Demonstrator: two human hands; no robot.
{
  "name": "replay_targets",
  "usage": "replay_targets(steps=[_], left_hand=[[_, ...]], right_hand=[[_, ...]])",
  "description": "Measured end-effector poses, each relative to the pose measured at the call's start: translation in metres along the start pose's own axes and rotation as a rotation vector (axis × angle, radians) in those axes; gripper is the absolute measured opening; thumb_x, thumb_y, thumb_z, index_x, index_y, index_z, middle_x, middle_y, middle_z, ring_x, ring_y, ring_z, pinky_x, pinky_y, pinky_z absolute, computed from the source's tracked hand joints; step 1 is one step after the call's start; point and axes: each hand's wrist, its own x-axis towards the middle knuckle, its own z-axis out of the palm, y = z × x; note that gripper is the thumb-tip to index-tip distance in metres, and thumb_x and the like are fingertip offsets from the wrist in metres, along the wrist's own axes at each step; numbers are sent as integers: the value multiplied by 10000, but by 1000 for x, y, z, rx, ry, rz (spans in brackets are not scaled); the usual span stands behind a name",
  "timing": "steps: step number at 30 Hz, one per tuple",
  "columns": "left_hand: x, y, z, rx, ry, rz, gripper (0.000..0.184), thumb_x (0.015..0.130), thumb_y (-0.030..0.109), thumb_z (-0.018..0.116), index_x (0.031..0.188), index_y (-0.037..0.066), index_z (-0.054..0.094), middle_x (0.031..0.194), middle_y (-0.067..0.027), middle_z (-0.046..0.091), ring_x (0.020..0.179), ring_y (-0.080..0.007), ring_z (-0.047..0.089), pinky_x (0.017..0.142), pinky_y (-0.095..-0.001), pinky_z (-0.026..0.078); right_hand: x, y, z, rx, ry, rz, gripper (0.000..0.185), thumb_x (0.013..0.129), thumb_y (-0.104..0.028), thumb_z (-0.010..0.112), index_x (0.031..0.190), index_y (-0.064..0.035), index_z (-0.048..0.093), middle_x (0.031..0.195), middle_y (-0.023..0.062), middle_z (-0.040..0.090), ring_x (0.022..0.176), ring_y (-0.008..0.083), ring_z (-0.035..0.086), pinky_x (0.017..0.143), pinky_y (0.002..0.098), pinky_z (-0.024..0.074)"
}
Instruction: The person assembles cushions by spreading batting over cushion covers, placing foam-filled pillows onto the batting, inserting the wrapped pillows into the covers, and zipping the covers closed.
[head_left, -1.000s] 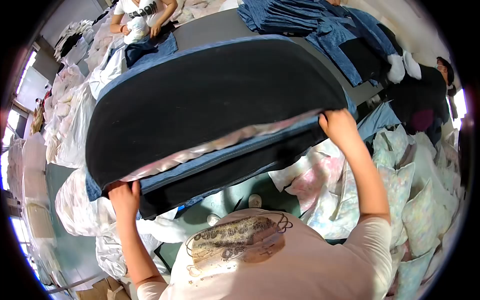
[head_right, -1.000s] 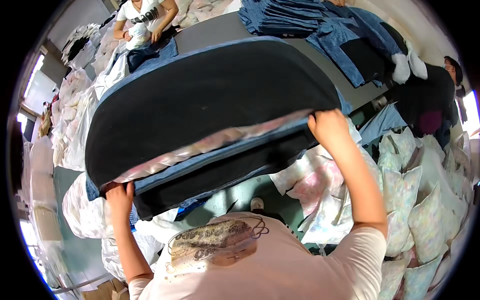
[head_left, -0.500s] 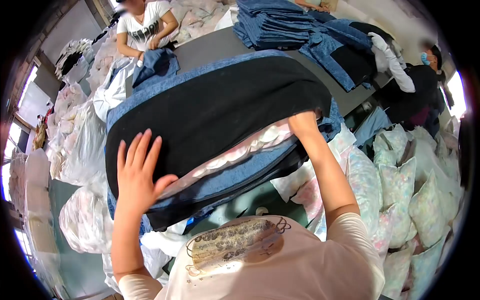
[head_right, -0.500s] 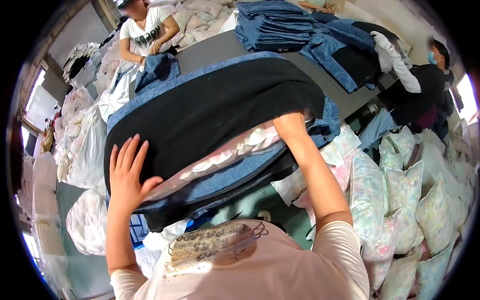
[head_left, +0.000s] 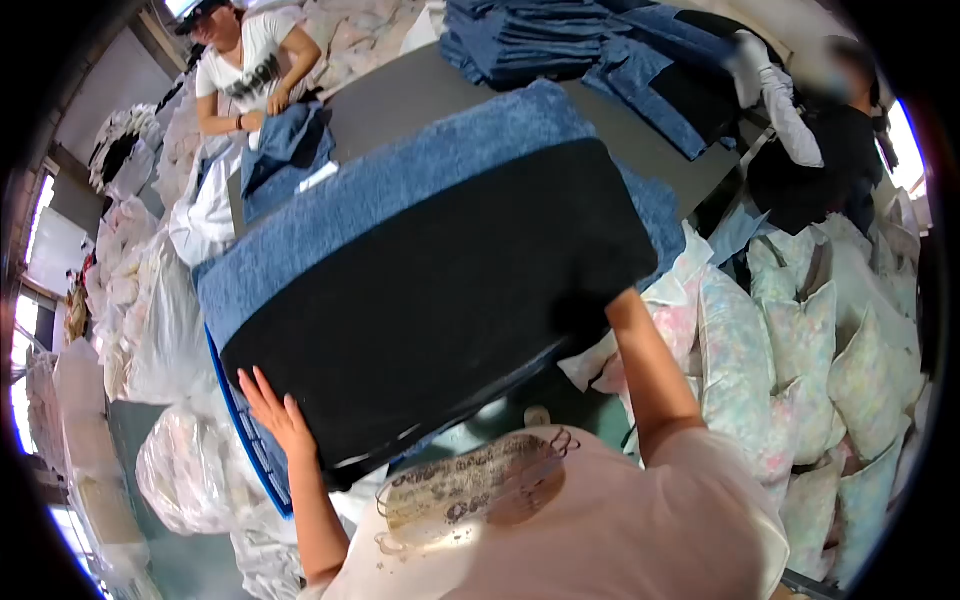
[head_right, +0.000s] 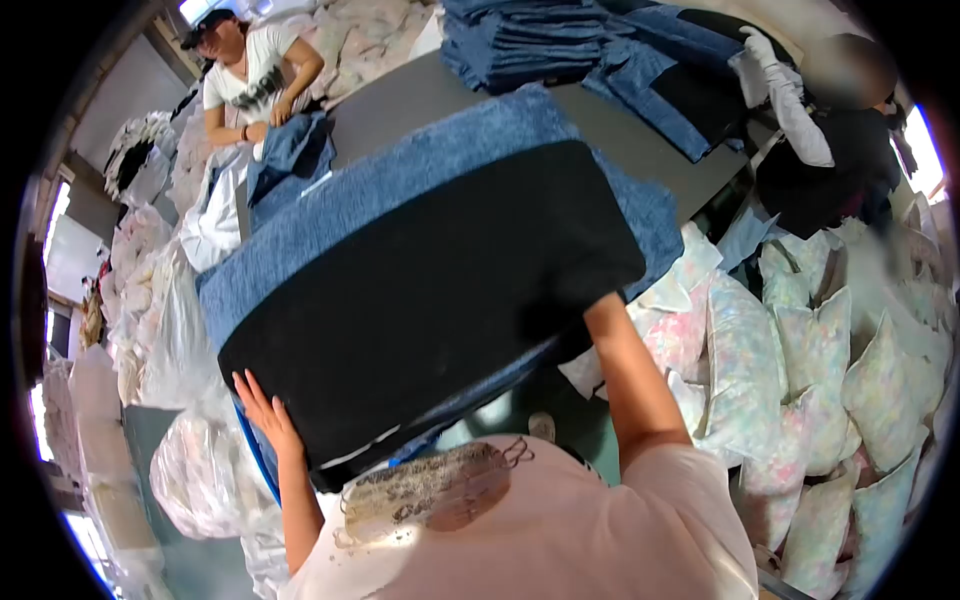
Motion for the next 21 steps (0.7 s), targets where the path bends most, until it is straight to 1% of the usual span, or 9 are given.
replay_targets(steps=[5, 7, 9, 11, 14, 17, 18, 19, 21], left_hand=[[20, -3, 0, -139, 36, 15, 582, 993, 288, 407, 1538, 109, 310, 1614, -158, 212, 1487, -345, 196, 1177, -490, 129], [15, -15, 1, -92, 38, 3, 590, 987, 280, 427, 1538, 105, 307, 1612, -163, 213, 1488, -338, 198, 1176, -483, 131], [11, -12, -8, -159, 53, 34, 594, 982, 276, 463, 1540, 141, 313, 1618, -139, 206, 1496, -331, 177, 1172, -530, 112], [4, -4, -25, -172, 10, -41, 602, 975, 286, 503, 1539, 182, 321, 1626, -100, 200, 1506, -314, 157, 1163, -579, 102], [-10, -2, -46, -122, -46, -41, 604, 975, 314, 525, 1534, 198, 329, 1626, -70, 207, 1512, -282, 148, 1158, -604, 107], [-7, 13, -66, 18, -59, -32, 595, 934, 307, 588, 1470, 114, 414, 1566, -153, 301, 1469, -335, 241, 1152, -610, 128], [2, 32, -86, -11, 2, 82, 604, 852, 315, 674, 1367, 49, 504, 1448, -188, 426, 1374, -359, 368, 1126, -571, 213], [12, 53, -104, -92, -1, 294, 640, 761, 339, 746, 1289, 32, 554, 1334, -175, 504, 1271, -348, 453, 1050, -519, 315], [24, 103, -113, -183, -212, 574, 871, 658, 487, 784, 1361, 54, 508, 1274, -173, 535, 1186, -347, 509, 996, -444, 385]], right_hand=[[41, 2, 7, -25, -36, 31, 453, 932, -310, 558, 1312, -67, 601, 1376, 185, 546, 1290, 367, 489, 1094, 449, 374], [39, 3, 5, -31, -43, 32, 453, 931, -310, 558, 1311, -67, 601, 1375, 185, 547, 1289, 367, 490, 1094, 449, 375], [30, 5, 0, -38, -47, 24, 452, 931, -310, 558, 1310, -67, 602, 1373, 185, 548, 1288, 367, 491, 1093, 448, 375], [17, 7, -6, -43, -47, 18, 452, 931, -310, 559, 1309, -67, 602, 1372, 185, 549, 1286, 367, 492, 1092, 448, 376], [3, 9, -11, -53, -49, 12, 451, 931, -310, 559, 1308, -66, 603, 1371, 184, 550, 1284, 366, 494, 1091, 448, 378], [11, 8, -12, -78, -63, 13, 450, 930, -310, 560, 1306, -66, 604, 1369, 184, 552, 1282, 366, 496, 1089, 448, 379], [20, 7, -13, -94, -67, 17, 450, 930, -310, 560, 1306, -66, 604, 1368, 184, 552, 1281, 366, 496, 1089, 448, 379], [28, 5, -14, -108, -71, 17, 450, 930, -310, 560, 1305, -66, 605, 1368, 183, 553, 1281, 366, 497, 1089, 448, 380], [44, 0, -11, -141, -84, 26, 449, 930, -310, 560, 1304, -66, 605, 1367, 183, 554, 1279, 365, 498, 1088, 448, 380]])
